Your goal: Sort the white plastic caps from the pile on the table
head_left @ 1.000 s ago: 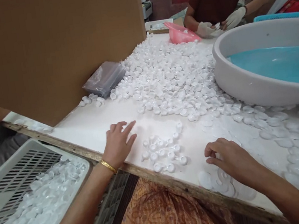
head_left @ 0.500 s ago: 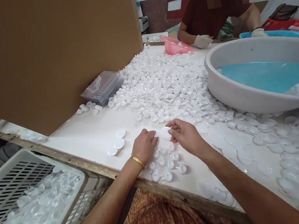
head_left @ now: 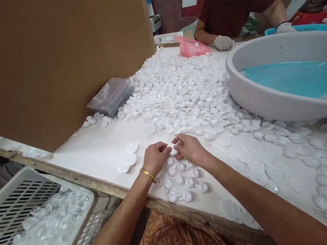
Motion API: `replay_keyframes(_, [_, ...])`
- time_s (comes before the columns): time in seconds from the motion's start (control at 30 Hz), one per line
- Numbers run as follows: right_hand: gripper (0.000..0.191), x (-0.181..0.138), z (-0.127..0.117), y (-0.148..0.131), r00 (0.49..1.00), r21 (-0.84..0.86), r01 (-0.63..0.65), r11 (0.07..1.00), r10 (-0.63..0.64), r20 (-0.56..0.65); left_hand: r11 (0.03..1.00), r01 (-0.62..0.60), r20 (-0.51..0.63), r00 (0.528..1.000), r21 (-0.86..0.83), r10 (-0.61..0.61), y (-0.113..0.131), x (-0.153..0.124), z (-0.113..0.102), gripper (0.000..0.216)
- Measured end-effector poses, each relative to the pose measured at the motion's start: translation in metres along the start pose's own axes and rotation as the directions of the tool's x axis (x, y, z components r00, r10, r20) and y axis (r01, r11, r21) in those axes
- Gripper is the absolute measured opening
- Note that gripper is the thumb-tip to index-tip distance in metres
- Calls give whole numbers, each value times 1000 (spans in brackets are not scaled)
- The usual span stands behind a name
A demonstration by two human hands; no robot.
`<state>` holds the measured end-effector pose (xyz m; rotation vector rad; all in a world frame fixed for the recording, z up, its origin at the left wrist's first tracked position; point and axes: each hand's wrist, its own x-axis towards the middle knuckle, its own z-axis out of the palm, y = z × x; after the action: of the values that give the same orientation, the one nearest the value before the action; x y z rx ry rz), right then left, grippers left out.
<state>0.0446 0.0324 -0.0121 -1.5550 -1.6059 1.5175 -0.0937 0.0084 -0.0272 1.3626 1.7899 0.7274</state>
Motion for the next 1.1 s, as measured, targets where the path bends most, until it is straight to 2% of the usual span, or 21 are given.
replay_keyframes(0.13, [12, 5, -1, -1, 1000, -40, -10, 999, 9, -20, 995, 98, 101, 990, -28, -95, 11, 7, -5, 7])
replay_keyframes(0.27, [9, 9, -4, -5, 1000, -85, -14, 996, 14, 2, 983, 171, 228, 962, -60, -154, 23, 11, -13, 6])
replay_keyframes(0.47, [12, 14, -9, -7, 998, -94, -16, 995, 22, 59, 957, 253, 362, 913, -144, -187, 29, 14, -17, 14])
replay_keyframes(0.57, [12, 15, -10, -6, 996, -74, -22, 997, 28, 89, 953, 265, 385, 903, -150, -191, 28, 13, -14, 12])
replay_keyframes(0.77, [11, 15, -2, -6, 998, -90, -6, 996, 12, 60, 973, 218, 290, 939, -80, -187, 18, 7, -14, 6])
replay_keyframes(0.83, [8, 16, 8, -7, 999, -106, 20, 994, -15, 52, 986, 157, 182, 969, 58, -165, 15, 7, -21, 10])
replay_keyframes(0.9, [6, 17, 19, -10, 996, -129, 67, 989, -59, 62, 969, 59, -16, 998, 239, -57, 14, 9, -28, 20])
replay_keyframes(0.93, [7, 18, 24, -11, 994, -143, 92, 985, -83, 69, 946, 7, -122, 992, 325, 35, 15, 12, -30, 24])
replay_keyframes(1.0, [11, 17, 30, -15, 989, -173, 140, 975, -128, 79, 874, -71, -283, 931, 480, 231, 17, 18, -29, 32])
replay_keyframes(1.07, [18, 12, 29, -18, 984, -198, 174, 965, -161, 80, 791, -93, -331, 874, 604, 355, 19, 26, -22, 39])
replay_keyframes(1.1, [23, 8, 26, -19, 982, -209, 185, 960, -173, 76, 750, -89, -319, 867, 655, 382, 19, 30, -17, 41])
